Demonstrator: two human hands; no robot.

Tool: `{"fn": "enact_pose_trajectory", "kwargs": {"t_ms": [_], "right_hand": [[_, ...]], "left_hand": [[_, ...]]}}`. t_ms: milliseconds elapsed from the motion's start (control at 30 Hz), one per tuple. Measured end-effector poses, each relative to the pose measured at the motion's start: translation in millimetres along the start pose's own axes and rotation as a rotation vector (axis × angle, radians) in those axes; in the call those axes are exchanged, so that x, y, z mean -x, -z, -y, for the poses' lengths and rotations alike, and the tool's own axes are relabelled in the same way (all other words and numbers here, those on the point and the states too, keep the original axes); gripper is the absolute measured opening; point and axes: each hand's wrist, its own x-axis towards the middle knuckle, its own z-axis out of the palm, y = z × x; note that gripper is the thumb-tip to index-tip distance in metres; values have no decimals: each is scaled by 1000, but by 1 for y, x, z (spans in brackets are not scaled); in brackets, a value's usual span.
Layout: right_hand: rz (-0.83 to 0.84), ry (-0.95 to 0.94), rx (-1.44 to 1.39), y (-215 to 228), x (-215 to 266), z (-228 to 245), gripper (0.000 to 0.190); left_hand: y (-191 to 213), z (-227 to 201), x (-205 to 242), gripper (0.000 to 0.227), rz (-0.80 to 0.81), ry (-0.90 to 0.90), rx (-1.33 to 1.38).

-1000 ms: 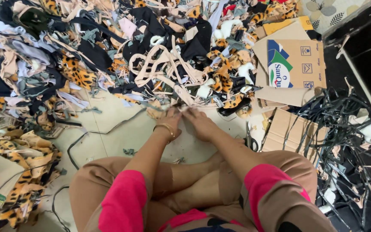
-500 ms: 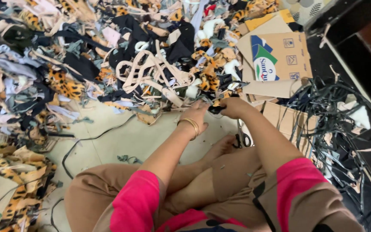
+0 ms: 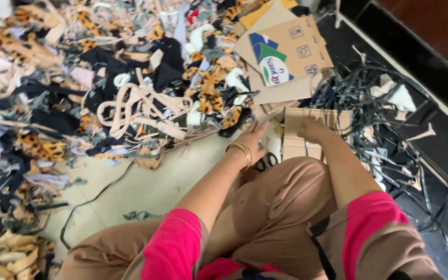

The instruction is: Bundling and tying fabric scraps onto a cardboard base using black string.

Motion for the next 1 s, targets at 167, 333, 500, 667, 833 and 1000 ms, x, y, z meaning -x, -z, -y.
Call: {"fn": "enact_pose_trajectory", "kwargs": {"t_ms": [167,333,500,667,833,1000], "right_hand": [[-27,-52,-195,-2,18,4,65],[-332,274,-585,40,58,50,44],[118,842,-799,96,116,111,29],[347,386,-1200,117,105,137,36],[345,-6,-1682,87,24,136,47],[-141,-284,-2145,77,-12,114,12]], "left_hand": [[-29,-12,-46,87,-42,-58,182],[-11,-34,-51,58,-122,10,544],[-11,-3,-71,44,-192,218,1229],[-4,44,-62,38,-340,29,834],[12,83,-18,44,-202,41,485],[3,223,18,37,-199,243,315]]}}
